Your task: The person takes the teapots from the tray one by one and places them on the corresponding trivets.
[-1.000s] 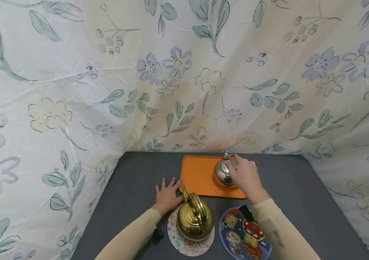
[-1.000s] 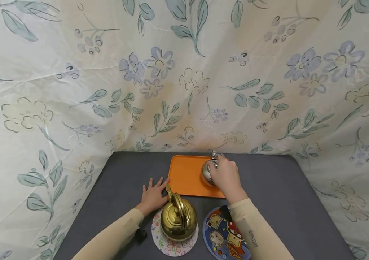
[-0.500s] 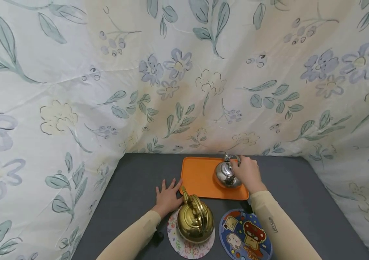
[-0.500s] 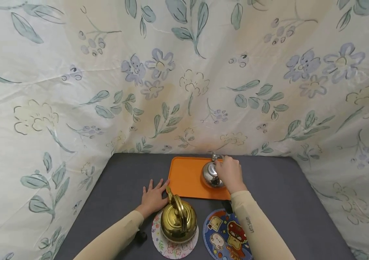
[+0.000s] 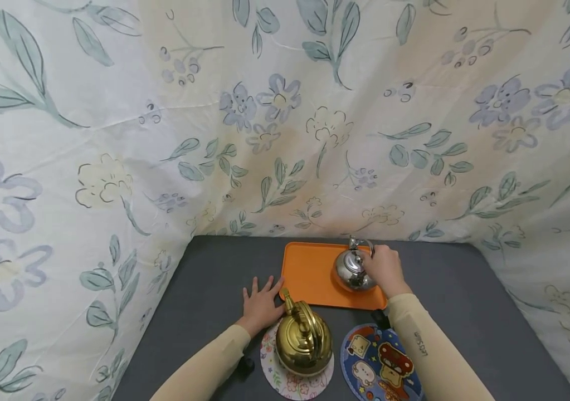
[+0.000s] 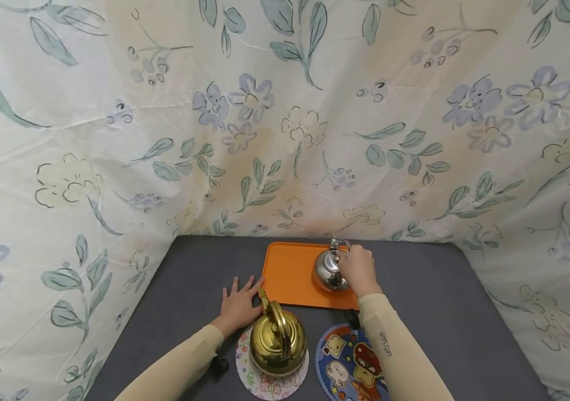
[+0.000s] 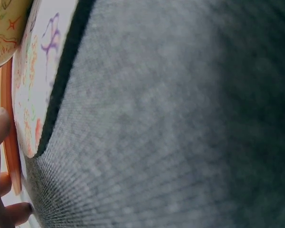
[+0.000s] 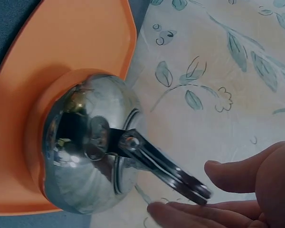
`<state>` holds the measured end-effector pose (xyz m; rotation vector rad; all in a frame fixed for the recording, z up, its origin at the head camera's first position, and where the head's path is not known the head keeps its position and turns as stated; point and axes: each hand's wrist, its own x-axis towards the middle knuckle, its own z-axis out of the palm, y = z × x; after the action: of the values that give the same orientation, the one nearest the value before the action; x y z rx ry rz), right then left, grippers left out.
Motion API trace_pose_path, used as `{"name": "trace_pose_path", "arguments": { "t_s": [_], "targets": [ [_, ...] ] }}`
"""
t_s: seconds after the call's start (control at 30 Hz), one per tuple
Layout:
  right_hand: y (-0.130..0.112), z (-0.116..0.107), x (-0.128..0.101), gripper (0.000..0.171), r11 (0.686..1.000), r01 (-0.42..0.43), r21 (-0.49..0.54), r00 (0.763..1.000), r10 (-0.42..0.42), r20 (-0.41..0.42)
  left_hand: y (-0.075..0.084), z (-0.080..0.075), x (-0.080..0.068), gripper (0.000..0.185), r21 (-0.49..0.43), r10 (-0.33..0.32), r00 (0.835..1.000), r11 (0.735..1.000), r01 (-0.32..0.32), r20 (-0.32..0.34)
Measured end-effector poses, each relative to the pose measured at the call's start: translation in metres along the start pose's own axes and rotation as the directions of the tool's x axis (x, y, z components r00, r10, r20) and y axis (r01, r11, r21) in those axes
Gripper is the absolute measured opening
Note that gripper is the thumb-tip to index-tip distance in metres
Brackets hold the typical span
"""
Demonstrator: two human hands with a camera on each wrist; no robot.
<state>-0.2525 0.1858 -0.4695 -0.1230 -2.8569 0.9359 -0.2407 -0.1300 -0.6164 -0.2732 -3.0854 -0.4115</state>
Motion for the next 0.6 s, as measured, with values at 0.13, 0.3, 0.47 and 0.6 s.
{"name": "trace_pose_path", "arguments": {
  "t_s": [0.13,0.3,0.47,0.6],
  "targets": [
    [0.0031,0.0035,0.0033,0.031,0.999,-0.031,0.024,0.999,0.031,-0.007,0.0013,-0.0015,0.0006,0.075,-0.006,0.002,1.000,1.000,-0.002,-0.001],
    [0.0061,0.0048,0.0083,0.023,0.996,-0.070,0.048,0.998,0.070,0.002,0.0028,-0.0021,0.0019,0.075,-0.004,-0.006,1.000,1.000,0.006,0.003],
    [0.0052,0.0061,0.0099,0.025,0.991,-0.105,0.086,0.994,0.106,-0.002,0.0035,-0.0022,0.0023,0.075,0.004,-0.012,1.000,1.000,0.012,0.006],
    [0.0060,0.0074,0.0102,0.024,0.988,-0.111,0.105,0.993,0.114,-0.021,0.0040,-0.0021,0.0025,0.075,0.002,-0.014,1.000,1.000,0.014,0.005]
  ]
}}
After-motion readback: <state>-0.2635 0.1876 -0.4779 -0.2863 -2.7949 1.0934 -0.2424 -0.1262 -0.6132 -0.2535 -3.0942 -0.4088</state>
